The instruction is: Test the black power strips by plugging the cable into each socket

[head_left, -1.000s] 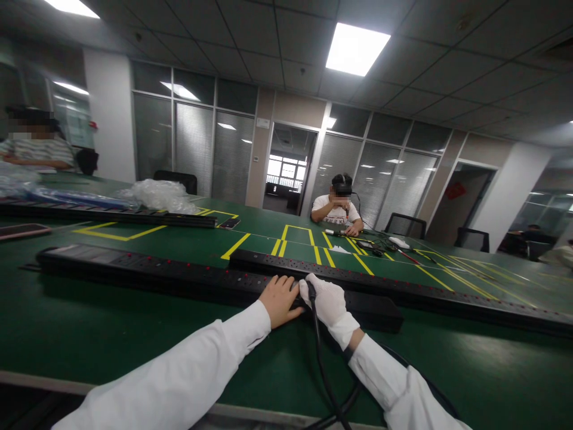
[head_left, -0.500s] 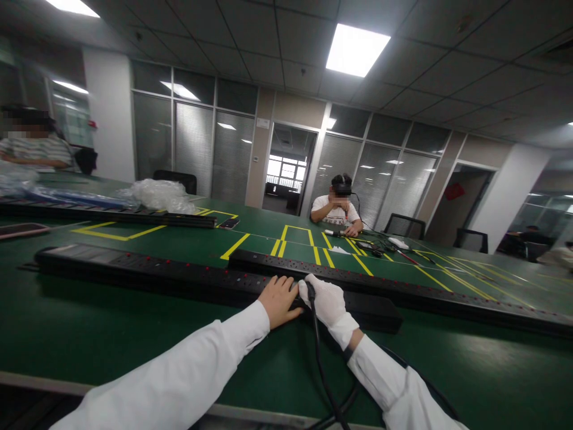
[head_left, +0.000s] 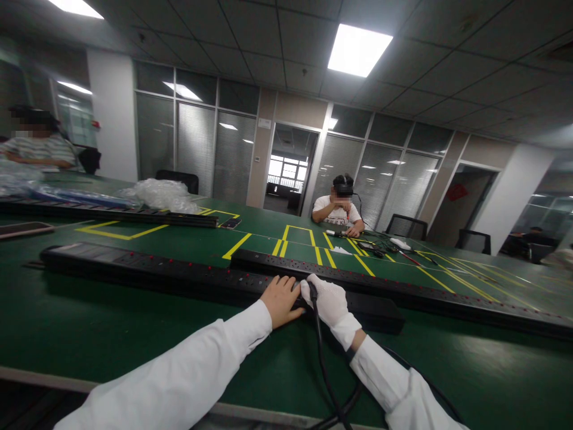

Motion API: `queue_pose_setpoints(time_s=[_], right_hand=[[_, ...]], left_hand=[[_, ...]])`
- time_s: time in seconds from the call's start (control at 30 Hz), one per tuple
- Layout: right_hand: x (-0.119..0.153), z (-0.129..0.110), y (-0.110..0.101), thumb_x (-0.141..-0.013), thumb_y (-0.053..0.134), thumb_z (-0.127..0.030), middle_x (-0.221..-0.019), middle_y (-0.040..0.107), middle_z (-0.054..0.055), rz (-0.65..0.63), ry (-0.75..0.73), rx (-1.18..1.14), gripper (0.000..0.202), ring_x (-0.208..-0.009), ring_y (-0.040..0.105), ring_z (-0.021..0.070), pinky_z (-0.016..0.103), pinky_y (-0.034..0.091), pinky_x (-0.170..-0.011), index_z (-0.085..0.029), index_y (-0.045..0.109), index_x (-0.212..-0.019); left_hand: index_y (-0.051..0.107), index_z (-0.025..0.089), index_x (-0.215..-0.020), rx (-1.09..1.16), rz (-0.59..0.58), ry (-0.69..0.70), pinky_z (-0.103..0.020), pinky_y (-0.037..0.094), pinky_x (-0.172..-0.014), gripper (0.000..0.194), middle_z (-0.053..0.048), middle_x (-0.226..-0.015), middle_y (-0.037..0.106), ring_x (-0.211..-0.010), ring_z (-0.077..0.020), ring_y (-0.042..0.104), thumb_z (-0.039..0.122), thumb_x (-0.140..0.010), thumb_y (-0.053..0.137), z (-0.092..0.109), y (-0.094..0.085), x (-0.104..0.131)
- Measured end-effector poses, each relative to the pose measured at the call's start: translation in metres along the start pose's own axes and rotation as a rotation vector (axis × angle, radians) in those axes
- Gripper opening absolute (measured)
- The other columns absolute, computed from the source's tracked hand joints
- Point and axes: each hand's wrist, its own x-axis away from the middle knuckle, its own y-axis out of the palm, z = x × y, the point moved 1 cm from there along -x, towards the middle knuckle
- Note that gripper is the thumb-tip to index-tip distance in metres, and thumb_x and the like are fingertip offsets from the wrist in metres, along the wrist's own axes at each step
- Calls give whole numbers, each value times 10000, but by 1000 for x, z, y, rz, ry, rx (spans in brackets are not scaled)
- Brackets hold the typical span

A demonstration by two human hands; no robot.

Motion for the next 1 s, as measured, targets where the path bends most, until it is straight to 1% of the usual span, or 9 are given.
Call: queue_pose_setpoints(time_s=[0.17,0.37,0.6,0.73,0.83,1.0], right_hand=[[-1,-1,-2,-865,327,-399,-658,647,-8,-22,-5,20,294,-565,555,106,213,227,-531,-242,575,-848],[-2,0,-3,-871,312,-389,-663,647,-6,-38,-15,29,291,-558,551,105,215,226,-527,-249,567,-867],[-8,3,-4,-875,296,-401,-635,633,-9,-105,-17,14,300,-591,568,111,209,235,-523,-246,552,-896],[-5,1,-4,-876,296,-394,-663,649,8,-66,-13,27,313,-587,564,109,214,239,-539,-230,562,-899],[-2,-1,-5,-879,295,-389,-675,655,1,-37,-20,21,315,-582,563,108,217,239,-542,-233,569,-868],[-2,-1,-4,-862,345,-420,-676,655,-7,-42,-14,12,295,-590,569,108,217,245,-541,-234,574,-861]], left_hand=[[439,165,-1160,5,-3,2,-433,304,-897,525,-125,-1120,514,-1054,-279,433,508,-762,447,1,-1,0],[439,167,-1154,3,2,1,-434,304,-898,519,-125,-1126,510,-1058,-279,432,505,-760,454,0,-1,0],[441,167,-1159,0,-6,5,-437,304,-900,525,-130,-1143,501,-1069,-283,427,519,-770,432,0,1,-1],[445,168,-1154,-3,-13,1,-440,299,-905,521,-130,-1133,506,-1070,-284,425,515,-766,440,0,0,0],[441,171,-1156,-1,-12,1,-439,297,-907,522,-127,-1132,508,-1068,-282,426,511,-761,451,0,-1,0],[435,174,-1159,9,-16,1,-438,300,-902,529,-126,-1131,506,-1069,-283,423,516,-756,459,0,-1,0]])
